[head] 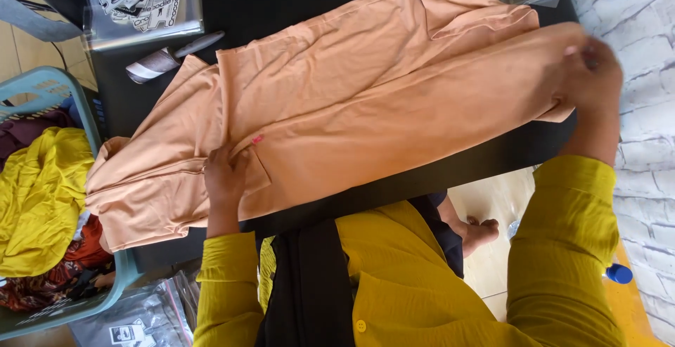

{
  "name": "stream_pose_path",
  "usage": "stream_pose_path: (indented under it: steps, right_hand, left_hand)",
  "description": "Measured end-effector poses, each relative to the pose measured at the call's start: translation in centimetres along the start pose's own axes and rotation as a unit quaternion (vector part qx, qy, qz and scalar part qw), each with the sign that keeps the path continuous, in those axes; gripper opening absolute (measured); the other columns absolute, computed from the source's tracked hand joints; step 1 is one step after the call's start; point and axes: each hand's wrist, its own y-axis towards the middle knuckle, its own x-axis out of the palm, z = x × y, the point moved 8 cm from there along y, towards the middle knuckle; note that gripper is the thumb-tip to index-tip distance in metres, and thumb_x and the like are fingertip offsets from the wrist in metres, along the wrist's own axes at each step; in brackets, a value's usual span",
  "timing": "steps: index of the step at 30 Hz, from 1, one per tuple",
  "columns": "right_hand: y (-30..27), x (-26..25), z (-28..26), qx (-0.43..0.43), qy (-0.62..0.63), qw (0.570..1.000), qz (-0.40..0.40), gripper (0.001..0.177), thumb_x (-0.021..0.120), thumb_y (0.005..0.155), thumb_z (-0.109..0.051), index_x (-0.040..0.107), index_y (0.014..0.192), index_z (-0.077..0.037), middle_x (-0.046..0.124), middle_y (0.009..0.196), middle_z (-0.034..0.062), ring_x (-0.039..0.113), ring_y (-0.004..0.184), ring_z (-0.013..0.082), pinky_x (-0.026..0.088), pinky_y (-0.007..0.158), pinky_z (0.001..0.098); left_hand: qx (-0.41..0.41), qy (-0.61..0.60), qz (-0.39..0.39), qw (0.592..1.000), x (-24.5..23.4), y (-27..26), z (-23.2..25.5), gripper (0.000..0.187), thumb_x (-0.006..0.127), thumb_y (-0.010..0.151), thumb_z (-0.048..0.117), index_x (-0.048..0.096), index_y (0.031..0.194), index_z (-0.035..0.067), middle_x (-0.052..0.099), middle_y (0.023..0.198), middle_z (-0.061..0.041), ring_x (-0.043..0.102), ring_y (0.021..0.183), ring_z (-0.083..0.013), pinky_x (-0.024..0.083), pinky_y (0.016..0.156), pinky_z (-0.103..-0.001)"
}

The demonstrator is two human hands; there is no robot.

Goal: Using a lint roller to clean a peach-colored garment and then folding it neatly on a table.

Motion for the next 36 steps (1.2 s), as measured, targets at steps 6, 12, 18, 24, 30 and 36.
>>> stream_pose_path:
  steps: [6,12,18,24,30,36]
  right_hand:
    - [-5.0,-1.4,1.3,0.205,-0.130,0.966,-0.092,0.077,0.080,0.092,-0.047,0.053,0.148,-0.002,0.064,0.125,0.0150,0.060,0.114,0.0340,0.047,0.091,0.0467]
    - [-7.5,-0.9,3.5,0.252,-0.080,0.960,-0.090,0.037,0.084,0.098,-0.040,0.075,0.115,-0.008,0.070,0.096,0.0040,0.063,0.082,0.0230,0.051,0.071,0.0391]
    - [-3.7,-1.1,6.6,0.308,0.253,0.917,-0.024,0.013,0.063,0.117,-0.026,0.066,0.105,-0.024,0.056,0.074,-0.0059,0.050,0.058,0.0011,0.040,0.049,0.0131]
    - [-1.2,-4.8,8.9,0.142,0.382,0.913,0.010,0.012,0.059,0.107,-0.040,0.057,0.113,-0.030,0.062,0.123,-0.0122,0.064,0.128,0.0012,0.059,0.116,0.0224]
    - [-5.9,-3.8,10.9,0.131,-0.099,0.986,-0.025,0.031,0.069,0.099,-0.030,0.070,0.118,-0.005,0.072,0.103,0.0130,0.063,0.086,0.0297,0.049,0.064,0.0472]
    - [-5.0,-3.7,7.5,-0.010,-0.302,0.942,0.143,0.042,0.095,0.095,-0.046,0.074,0.109,-0.012,0.065,0.092,0.0111,0.057,0.086,0.0371,0.047,0.055,0.0501]
  left_hand:
    - [0.085,0.110,0.078,0.987,-3.0,-4.1,7.6,0.093,0.083,0.063,0.024,0.047,0.147,0.013,0.049,0.148,-0.016,0.056,0.125,-0.0483,0.045,0.102,-0.064]
    - [0.189,0.117,-0.110,0.969,-0.8,-9.2,7.8,0.066,0.088,0.064,0.028,0.064,0.123,0.013,0.053,0.127,-0.011,0.057,0.121,-0.0349,0.051,0.094,-0.050]
    - [0.196,0.089,-0.091,0.972,-1.1,-9.1,8.3,0.018,0.072,0.078,0.010,0.070,0.094,0.017,0.063,0.107,0.000,0.060,0.109,-0.0272,0.049,0.092,-0.046]
    - [0.190,-0.042,-0.134,0.972,-1.7,-9.0,9.2,0.015,0.071,0.080,0.001,0.068,0.090,0.011,0.065,0.097,-0.003,0.062,0.106,-0.0254,0.047,0.093,-0.039]
    - [0.180,-0.009,-0.171,0.969,-0.7,-9.4,9.3,0.015,0.072,0.070,0.008,0.063,0.081,0.015,0.066,0.095,0.002,0.060,0.101,-0.0245,0.048,0.087,-0.040]
    - [0.106,0.049,-0.258,0.959,1.2,-9.3,7.4,0.017,0.075,0.074,0.020,0.068,0.089,0.022,0.070,0.110,0.010,0.058,0.116,-0.0233,0.045,0.091,-0.044]
